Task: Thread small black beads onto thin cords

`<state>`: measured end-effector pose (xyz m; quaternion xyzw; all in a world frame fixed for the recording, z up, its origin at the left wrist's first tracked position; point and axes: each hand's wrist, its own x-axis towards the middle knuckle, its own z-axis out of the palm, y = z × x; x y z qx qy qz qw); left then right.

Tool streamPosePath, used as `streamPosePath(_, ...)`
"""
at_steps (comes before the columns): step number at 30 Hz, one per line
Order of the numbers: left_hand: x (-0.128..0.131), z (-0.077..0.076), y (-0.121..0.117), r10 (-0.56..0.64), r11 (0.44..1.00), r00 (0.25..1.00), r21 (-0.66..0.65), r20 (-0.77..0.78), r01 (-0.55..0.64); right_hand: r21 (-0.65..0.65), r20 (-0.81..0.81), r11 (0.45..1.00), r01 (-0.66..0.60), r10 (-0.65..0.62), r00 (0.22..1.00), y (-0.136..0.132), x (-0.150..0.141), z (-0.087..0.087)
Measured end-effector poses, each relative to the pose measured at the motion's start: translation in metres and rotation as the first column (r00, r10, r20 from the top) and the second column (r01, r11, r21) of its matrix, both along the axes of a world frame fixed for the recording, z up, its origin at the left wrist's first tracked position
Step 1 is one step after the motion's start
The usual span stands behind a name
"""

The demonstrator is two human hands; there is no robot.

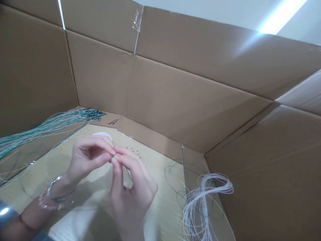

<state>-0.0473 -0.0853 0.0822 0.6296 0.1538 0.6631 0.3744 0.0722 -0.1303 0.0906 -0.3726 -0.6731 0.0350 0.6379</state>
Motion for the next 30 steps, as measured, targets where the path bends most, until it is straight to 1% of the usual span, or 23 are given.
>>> streamPosePath(4, -0.002, -0.001, 0.002, 0.037, 0.998, 0.999, 0.04, 0.019, -0.037, -0.086, -0.024, 0.996, -0.032, 0.03, 0.999, 0.0, 0.003, 0.001)
streamPosePath(8, -0.002, -0.001, 0.002, 0.085, 0.996, 0.994, 0.012, 0.064, -0.086, -0.173, -0.06, 0.983, -0.059, 0.049, 0.997, 0.002, 0.002, 0.001)
streamPosePath(10, -0.001, -0.001, 0.002, 0.115, 0.993, 0.991, 0.001, 0.067, -0.115, -0.184, -0.065, 0.981, -0.064, 0.053, 0.996, 0.002, 0.001, 0.001)
streamPosePath(12, -0.001, 0.0, 0.002, 0.128, 0.992, 0.99, 0.009, 0.058, -0.129, -0.177, -0.047, 0.983, -0.042, 0.034, 0.998, 0.002, 0.0, 0.002)
streamPosePath(16, -0.004, 0.001, 0.003, 0.067, 0.997, 0.997, 0.031, -0.035, -0.066, -0.156, 0.016, 0.988, -0.001, 0.004, 1.0, 0.002, 0.001, 0.003)
streamPosePath(18, -0.007, 0.003, 0.003, 0.047, 0.999, 0.995, 0.029, -0.09, -0.044, -0.155, 0.023, 0.988, -0.012, 0.016, 1.0, 0.002, 0.003, 0.002)
streamPosePath(20, -0.012, 0.005, 0.003, 0.056, 0.998, 0.989, 0.045, -0.139, -0.051, -0.177, 0.014, 0.983, -0.04, 0.044, 0.999, 0.002, 0.005, 0.002)
streamPosePath(22, -0.017, 0.006, 0.001, 0.111, 0.991, 0.974, 0.097, -0.2, -0.093, -0.203, 0.016, 0.977, -0.062, 0.067, 0.998, 0.004, 0.006, 0.002)
streamPosePath(24, -0.021, 0.006, -0.001, 0.225, 0.966, 0.938, 0.188, -0.266, -0.178, -0.199, 0.046, 0.979, -0.051, 0.062, 0.997, 0.007, 0.007, 0.002)
streamPosePath(27, -0.024, 0.005, -0.005, 0.434, 0.884, 0.832, 0.342, -0.345, -0.319, -0.172, 0.126, 0.984, -0.04, 0.062, 0.99, 0.013, 0.008, 0.002)
streamPosePath(28, -0.025, 0.005, -0.006, 0.479, 0.861, 0.795, 0.376, -0.373, -0.342, -0.179, 0.148, 0.983, -0.053, 0.08, 0.986, 0.015, 0.009, 0.003)
streamPosePath(29, -0.025, 0.005, -0.007, 0.502, 0.85, 0.764, 0.397, -0.406, -0.347, -0.193, 0.165, 0.979, -0.074, 0.106, 0.981, 0.017, 0.01, 0.003)
streamPosePath(30, -0.025, 0.006, -0.008, 0.499, 0.853, 0.746, 0.403, -0.442, -0.332, -0.21, 0.175, 0.973, -0.098, 0.136, 0.975, 0.018, 0.011, 0.004)
